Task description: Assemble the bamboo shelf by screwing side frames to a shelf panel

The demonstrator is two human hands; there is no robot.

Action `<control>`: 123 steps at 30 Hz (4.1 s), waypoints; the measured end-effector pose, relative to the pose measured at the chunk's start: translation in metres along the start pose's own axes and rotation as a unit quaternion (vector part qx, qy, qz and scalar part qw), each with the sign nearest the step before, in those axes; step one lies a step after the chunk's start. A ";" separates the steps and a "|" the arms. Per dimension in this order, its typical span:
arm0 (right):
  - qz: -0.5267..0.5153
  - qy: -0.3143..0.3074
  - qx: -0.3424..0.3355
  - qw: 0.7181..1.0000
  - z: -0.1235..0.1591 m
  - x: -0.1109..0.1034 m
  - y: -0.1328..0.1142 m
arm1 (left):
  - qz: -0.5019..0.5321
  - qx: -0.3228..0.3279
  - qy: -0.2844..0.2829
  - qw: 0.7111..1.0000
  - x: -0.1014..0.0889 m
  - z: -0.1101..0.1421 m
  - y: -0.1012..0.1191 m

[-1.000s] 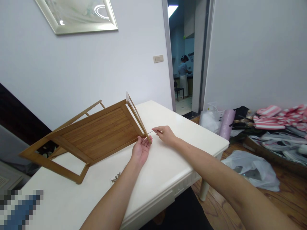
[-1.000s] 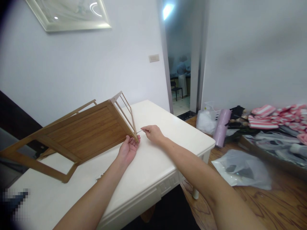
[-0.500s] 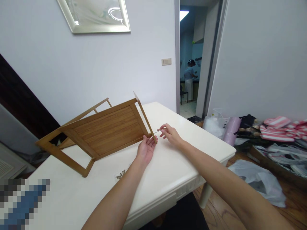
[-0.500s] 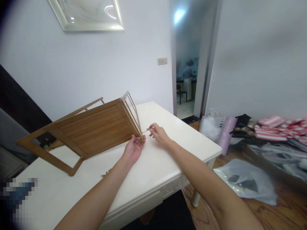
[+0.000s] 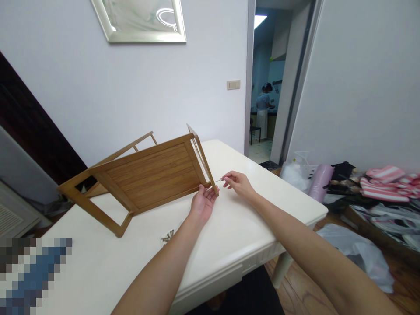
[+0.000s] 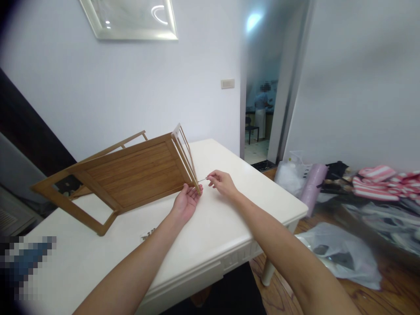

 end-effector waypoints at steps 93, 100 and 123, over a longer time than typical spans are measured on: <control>-0.229 -0.077 0.248 0.938 0.010 0.018 0.045 | -0.013 -0.003 -0.004 1.000 0.000 0.001 -0.001; -0.259 -0.067 0.228 0.936 0.009 0.016 0.040 | -0.012 -0.004 -0.005 1.000 -0.002 -0.001 -0.002; -0.266 -0.114 0.201 0.936 0.007 0.013 0.040 | -0.001 0.008 0.008 1.000 0.000 0.004 0.005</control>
Point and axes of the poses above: each hand's wrist, its own z-axis away from the middle knuckle, its own x-axis out of the palm, y = z × x, the point moved 10 cm from there along -z, towards the middle knuckle, and after that the axes turned 1 degree about z, right-handed, at the moved point
